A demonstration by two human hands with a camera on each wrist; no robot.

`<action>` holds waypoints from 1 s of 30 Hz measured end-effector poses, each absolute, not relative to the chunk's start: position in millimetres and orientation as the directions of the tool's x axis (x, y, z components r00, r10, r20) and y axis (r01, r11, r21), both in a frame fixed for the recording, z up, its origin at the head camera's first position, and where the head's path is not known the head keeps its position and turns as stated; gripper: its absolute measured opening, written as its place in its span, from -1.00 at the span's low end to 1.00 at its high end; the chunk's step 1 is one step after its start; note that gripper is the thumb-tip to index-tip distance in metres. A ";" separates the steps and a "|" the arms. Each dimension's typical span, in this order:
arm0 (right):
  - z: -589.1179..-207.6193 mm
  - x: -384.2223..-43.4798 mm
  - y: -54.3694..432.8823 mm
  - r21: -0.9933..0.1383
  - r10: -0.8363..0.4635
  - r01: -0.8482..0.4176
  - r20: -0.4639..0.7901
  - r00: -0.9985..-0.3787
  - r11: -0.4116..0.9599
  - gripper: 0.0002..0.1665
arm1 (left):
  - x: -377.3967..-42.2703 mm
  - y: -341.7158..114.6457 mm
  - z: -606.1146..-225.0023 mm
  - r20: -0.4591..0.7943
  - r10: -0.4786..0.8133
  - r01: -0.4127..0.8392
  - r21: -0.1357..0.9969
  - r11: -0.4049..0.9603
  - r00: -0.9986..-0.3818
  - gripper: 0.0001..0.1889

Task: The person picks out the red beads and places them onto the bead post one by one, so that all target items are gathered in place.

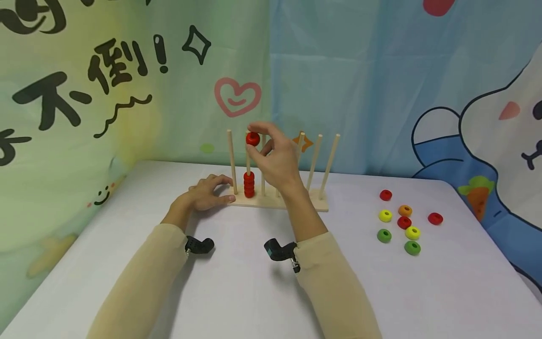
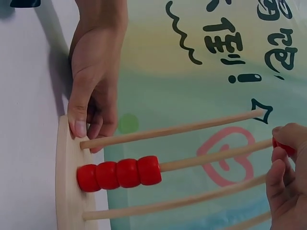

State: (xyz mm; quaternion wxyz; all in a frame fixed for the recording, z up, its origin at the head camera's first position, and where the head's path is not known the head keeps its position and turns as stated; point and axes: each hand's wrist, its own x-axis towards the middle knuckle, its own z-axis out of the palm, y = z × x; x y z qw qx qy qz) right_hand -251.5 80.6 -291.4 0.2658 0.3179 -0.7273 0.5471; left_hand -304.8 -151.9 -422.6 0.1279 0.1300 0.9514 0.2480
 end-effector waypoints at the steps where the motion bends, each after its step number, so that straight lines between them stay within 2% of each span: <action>1: -291.8 -252.4 79.2 -0.628 -0.169 -0.754 0.736 -0.656 0.193 -0.57 | -304.8 -152.0 -423.1 -0.179 0.311 0.183 0.506 0.843 -0.933 -0.44; 12: -287.2 -256.0 66.9 -0.722 -0.140 -0.681 0.666 -0.732 0.126 -0.59 | -305.8 -151.9 -422.4 -0.169 0.314 0.191 0.507 0.841 -0.934 -0.44; 18: -287.2 -262.2 65.2 -0.709 -0.073 -0.700 0.696 -0.714 0.089 -0.69 | -307.0 -152.5 -423.4 -0.155 0.316 0.204 0.493 0.846 -0.936 -0.45; 30: -292.3 -265.4 64.5 -0.662 -0.033 -0.745 0.745 -0.666 0.085 -0.72 | -306.6 -153.4 -426.7 -0.149 0.311 0.202 0.495 0.845 -0.939 -0.46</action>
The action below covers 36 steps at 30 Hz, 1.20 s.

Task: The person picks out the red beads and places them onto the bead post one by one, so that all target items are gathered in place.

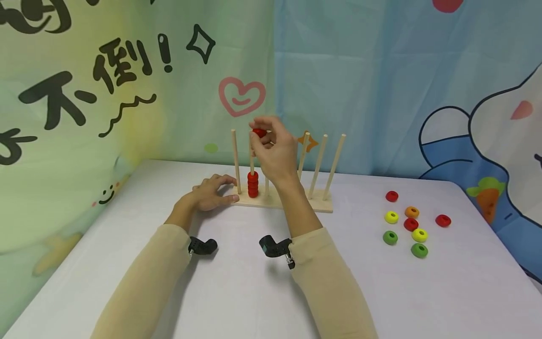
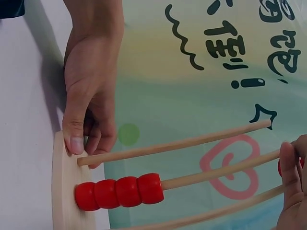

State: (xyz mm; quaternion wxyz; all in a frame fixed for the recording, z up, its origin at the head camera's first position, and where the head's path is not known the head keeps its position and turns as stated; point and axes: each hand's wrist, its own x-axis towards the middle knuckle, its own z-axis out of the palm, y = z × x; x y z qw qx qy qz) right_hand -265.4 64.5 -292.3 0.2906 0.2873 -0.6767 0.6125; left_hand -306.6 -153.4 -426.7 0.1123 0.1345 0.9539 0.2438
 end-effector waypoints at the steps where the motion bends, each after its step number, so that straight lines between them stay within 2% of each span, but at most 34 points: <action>1: -292.2 -265.4 64.3 -0.658 -0.028 -0.749 0.750 -0.661 0.082 -0.72 | -306.5 -153.0 -426.7 -0.147 0.311 0.202 0.496 0.845 -0.939 -0.46; 7: -290.0 -264.2 60.9 -0.640 -0.050 -0.767 0.766 -0.641 0.048 -0.71 | -305.9 -151.6 -428.0 -0.142 0.310 0.202 0.502 0.841 -0.940 -0.48; 14: -294.1 -260.9 56.6 -0.664 -0.108 -0.742 0.734 -0.670 0.088 -0.68 | -301.2 -149.1 -432.0 -0.146 0.302 0.191 0.507 0.840 -0.942 -0.49; 25: -295.7 -259.4 57.3 -0.645 -0.129 -0.761 0.751 -0.648 0.071 -0.68 | -301.2 -149.8 -426.4 -0.142 0.309 0.197 0.513 0.835 -0.940 -0.48; 36: -291.4 -251.3 64.1 -0.657 -0.138 -0.753 0.745 -0.653 0.021 -0.69 | -303.0 -151.1 -422.3 -0.152 0.304 0.190 0.507 0.841 -0.940 -0.47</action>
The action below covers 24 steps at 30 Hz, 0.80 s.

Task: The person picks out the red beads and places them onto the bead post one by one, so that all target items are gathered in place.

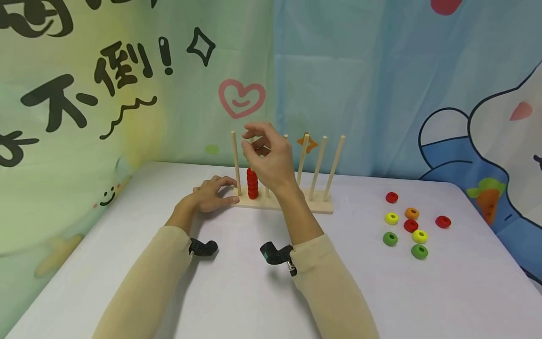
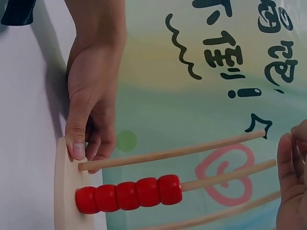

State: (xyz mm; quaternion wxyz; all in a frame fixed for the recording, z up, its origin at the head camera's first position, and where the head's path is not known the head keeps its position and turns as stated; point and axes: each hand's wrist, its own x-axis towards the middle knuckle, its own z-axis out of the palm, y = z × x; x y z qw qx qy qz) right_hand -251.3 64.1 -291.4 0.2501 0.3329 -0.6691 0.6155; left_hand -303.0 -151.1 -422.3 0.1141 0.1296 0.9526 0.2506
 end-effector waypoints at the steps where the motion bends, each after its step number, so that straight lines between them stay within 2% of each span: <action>1: -291.4 -250.7 64.4 -0.660 -0.138 -0.751 0.743 -0.655 0.013 -0.69 | -302.6 -151.4 -422.4 -0.153 0.303 0.188 0.508 0.840 -0.941 -0.48; 8: -291.2 -244.5 72.7 -0.668 -0.163 -0.743 0.730 -0.664 0.033 -0.67 | -303.0 -151.3 -423.5 -0.151 0.299 0.185 0.511 0.840 -0.942 -0.48; 13: -296.5 -237.7 94.5 -0.645 -0.181 -0.761 0.742 -0.646 0.073 -0.65 | -304.9 -147.3 -422.2 -0.133 0.324 0.214 0.515 0.830 -0.937 -0.47; 24: -311.0 -233.6 134.7 -0.612 -0.238 -0.768 0.731 -0.640 0.187 -0.65 | -301.8 -151.2 -423.7 -0.137 0.300 0.192 0.511 0.838 -0.944 -0.47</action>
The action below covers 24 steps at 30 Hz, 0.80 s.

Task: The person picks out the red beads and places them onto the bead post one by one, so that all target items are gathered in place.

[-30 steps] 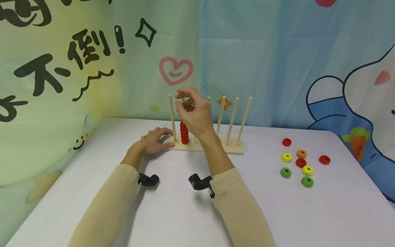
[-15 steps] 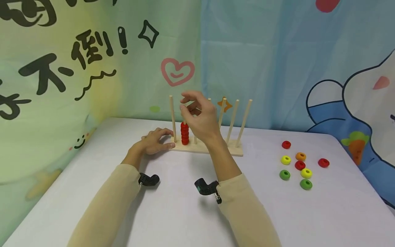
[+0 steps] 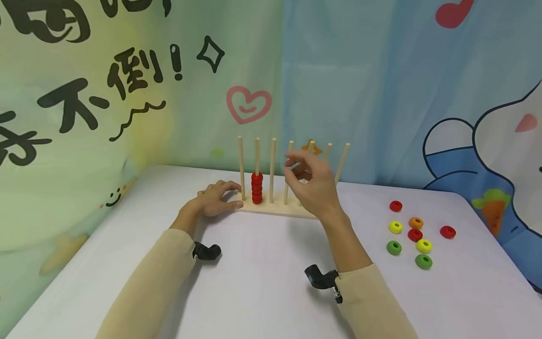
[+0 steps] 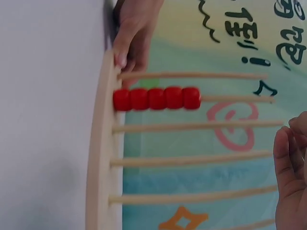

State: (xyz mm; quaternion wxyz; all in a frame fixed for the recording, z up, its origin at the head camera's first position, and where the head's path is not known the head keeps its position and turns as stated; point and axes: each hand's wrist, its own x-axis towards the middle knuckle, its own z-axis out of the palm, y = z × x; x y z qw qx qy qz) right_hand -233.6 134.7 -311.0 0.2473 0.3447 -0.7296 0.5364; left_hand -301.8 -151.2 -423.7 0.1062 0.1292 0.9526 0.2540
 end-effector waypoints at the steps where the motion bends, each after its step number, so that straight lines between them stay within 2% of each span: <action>1: -313.8 -232.9 138.0 -0.609 -0.243 -0.769 0.730 -0.639 0.194 -0.65 | -300.7 -151.4 -425.4 -0.143 0.299 0.189 0.509 0.840 -0.943 -0.47; 8: -319.7 -231.5 158.5 -0.588 -0.270 -0.768 0.720 -0.640 0.252 -0.64 | -299.8 -150.1 -427.9 -0.130 0.290 0.190 0.498 0.846 -0.948 -0.49; 13: -320.3 -229.0 175.6 -0.544 -0.284 -0.786 0.735 -0.616 0.295 -0.61 | -301.7 -148.4 -425.9 -0.135 0.293 0.192 0.496 0.847 -0.946 -0.48; 20: -348.6 -248.5 211.3 -0.519 -0.295 -0.779 0.728 -0.618 0.352 -0.54 | -303.6 -148.8 -428.4 -0.131 0.293 0.196 0.489 0.850 -0.947 -0.49; 24: -352.7 -246.2 224.7 -0.500 -0.296 -0.771 0.725 -0.622 0.395 -0.54 | -303.3 -149.7 -428.8 -0.142 0.293 0.190 0.489 0.851 -0.946 -0.49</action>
